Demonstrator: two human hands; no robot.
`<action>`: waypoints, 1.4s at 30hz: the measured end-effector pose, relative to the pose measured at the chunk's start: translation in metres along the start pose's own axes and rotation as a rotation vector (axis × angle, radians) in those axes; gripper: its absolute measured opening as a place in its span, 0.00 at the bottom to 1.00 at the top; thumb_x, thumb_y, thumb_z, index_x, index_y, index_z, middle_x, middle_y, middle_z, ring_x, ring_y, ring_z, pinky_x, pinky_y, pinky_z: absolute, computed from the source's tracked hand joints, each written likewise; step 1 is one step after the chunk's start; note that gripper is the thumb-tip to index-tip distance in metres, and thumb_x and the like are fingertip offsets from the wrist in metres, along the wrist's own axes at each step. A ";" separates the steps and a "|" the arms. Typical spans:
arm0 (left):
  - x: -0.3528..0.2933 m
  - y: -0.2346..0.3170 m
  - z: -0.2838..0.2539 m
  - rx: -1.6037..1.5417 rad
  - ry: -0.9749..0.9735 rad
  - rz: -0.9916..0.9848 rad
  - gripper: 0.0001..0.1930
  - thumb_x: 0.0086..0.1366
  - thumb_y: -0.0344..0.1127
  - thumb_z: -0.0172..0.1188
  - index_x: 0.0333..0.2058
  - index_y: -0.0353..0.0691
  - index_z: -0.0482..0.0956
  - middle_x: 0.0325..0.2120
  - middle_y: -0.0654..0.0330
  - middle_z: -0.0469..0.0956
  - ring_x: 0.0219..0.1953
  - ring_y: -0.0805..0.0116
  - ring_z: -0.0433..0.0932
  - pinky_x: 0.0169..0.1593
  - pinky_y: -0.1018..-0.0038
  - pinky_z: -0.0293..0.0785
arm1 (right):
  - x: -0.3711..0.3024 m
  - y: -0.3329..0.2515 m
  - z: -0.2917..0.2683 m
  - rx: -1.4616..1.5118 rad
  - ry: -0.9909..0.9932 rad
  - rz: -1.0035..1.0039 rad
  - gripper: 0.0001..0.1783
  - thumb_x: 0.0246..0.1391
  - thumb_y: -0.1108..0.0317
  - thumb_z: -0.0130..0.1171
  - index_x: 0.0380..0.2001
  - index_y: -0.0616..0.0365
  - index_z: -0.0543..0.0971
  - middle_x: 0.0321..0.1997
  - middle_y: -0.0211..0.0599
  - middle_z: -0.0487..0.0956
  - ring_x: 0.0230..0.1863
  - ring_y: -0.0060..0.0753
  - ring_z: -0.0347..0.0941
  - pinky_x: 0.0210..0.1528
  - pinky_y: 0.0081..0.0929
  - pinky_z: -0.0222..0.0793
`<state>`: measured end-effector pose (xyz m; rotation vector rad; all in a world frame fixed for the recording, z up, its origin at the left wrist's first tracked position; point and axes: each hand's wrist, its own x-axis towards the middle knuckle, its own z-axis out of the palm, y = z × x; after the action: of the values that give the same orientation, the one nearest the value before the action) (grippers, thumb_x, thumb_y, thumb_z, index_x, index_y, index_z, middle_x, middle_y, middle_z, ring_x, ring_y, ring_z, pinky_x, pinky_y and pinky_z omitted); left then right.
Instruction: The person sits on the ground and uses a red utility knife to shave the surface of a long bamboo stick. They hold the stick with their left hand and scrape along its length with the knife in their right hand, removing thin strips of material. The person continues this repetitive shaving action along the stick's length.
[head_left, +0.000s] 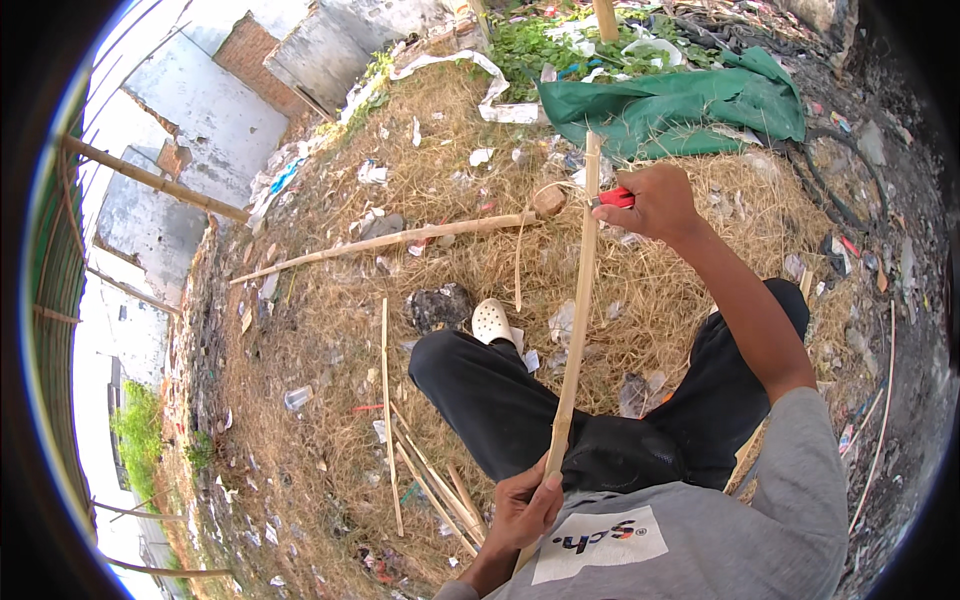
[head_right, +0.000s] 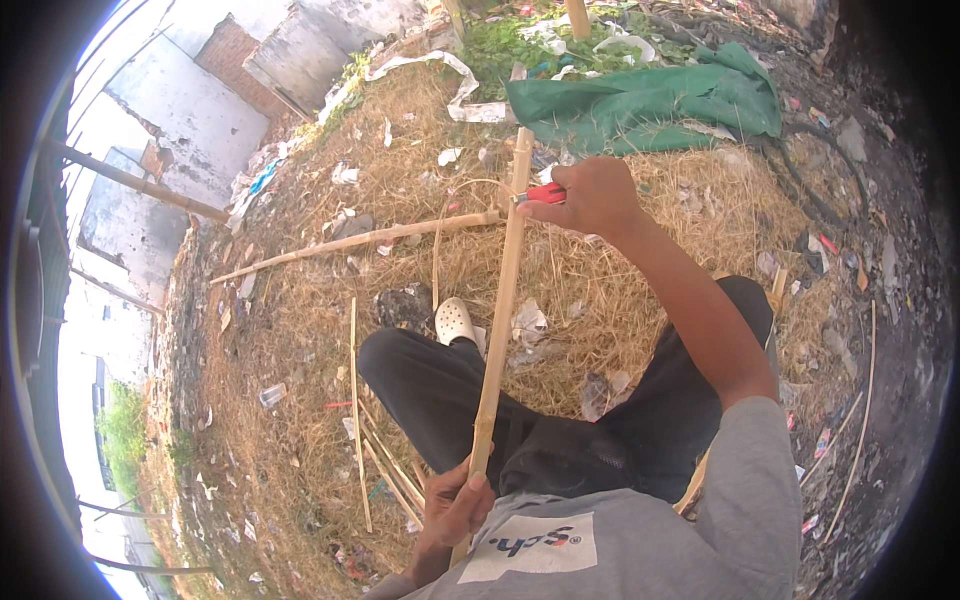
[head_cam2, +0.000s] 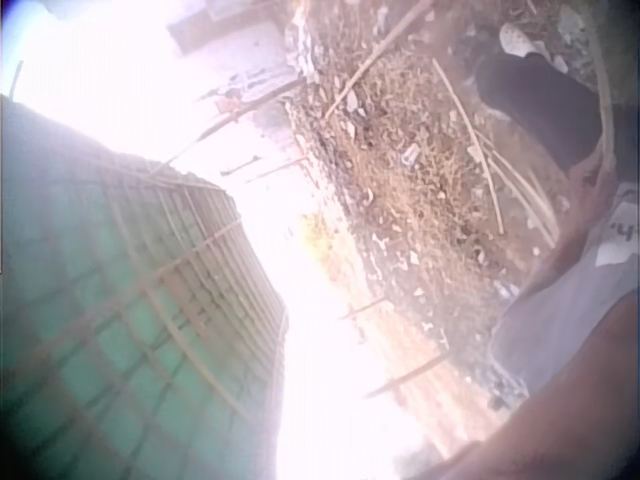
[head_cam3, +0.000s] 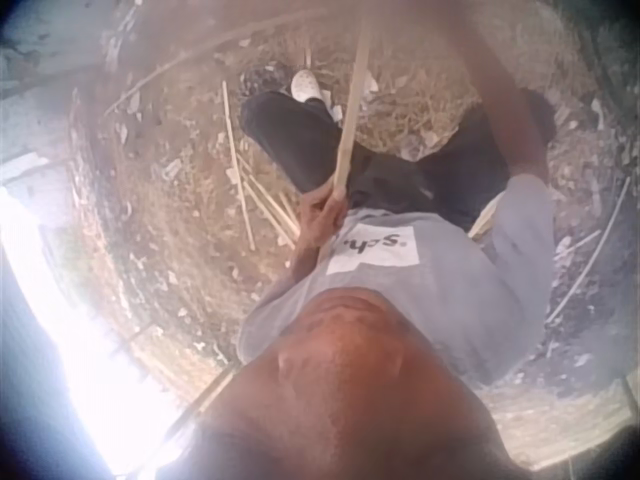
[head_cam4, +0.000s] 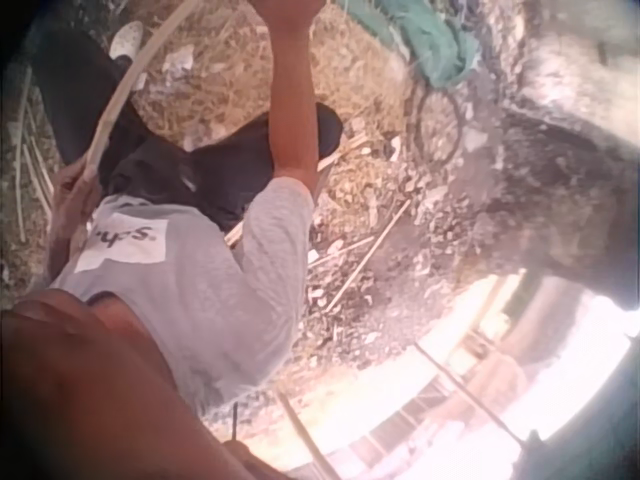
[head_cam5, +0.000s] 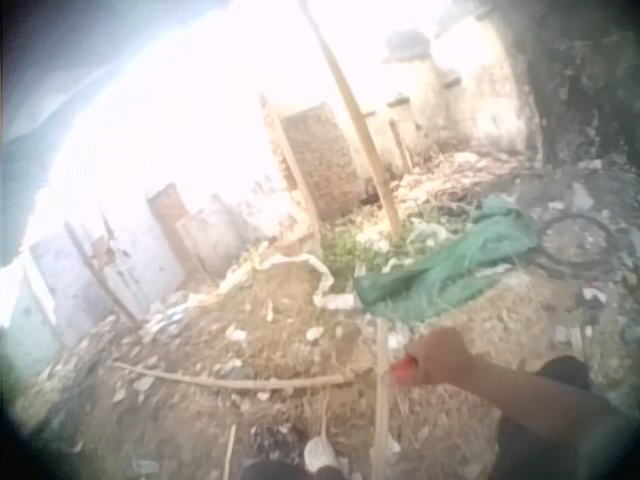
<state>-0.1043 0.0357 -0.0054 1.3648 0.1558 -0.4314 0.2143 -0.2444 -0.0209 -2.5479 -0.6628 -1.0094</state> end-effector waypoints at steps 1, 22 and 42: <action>0.000 0.000 0.000 -0.008 -0.003 -0.007 0.21 0.72 0.34 0.49 0.61 0.33 0.66 0.12 0.70 0.63 0.11 0.83 0.58 0.14 0.83 0.54 | 0.002 0.004 0.000 -0.006 0.007 0.017 0.36 0.42 0.26 0.58 0.10 0.50 0.76 0.06 0.35 0.66 0.11 0.40 0.67 0.16 0.37 0.61; 0.020 -0.004 -0.024 -0.345 0.104 -0.059 0.21 0.74 0.38 0.44 0.62 0.35 0.65 0.11 0.67 0.60 0.09 0.82 0.53 0.18 0.81 0.55 | 0.031 0.103 -0.020 0.102 -0.318 0.794 0.47 0.49 0.17 0.37 0.09 0.54 0.68 0.11 0.37 0.68 0.20 0.39 0.73 0.28 0.36 0.67; 0.064 0.034 -0.005 -0.297 0.054 -0.002 0.23 0.74 0.39 0.44 0.63 0.33 0.62 0.11 0.67 0.61 0.07 0.80 0.54 0.17 0.81 0.55 | -0.020 -0.095 -0.003 0.257 -0.182 -0.042 0.39 0.39 0.23 0.58 0.06 0.52 0.71 0.05 0.35 0.64 0.09 0.41 0.64 0.14 0.35 0.57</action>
<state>-0.0320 0.0316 0.0019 1.0849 0.2556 -0.3579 0.1504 -0.1720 -0.0214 -2.4234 -0.8394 -0.6608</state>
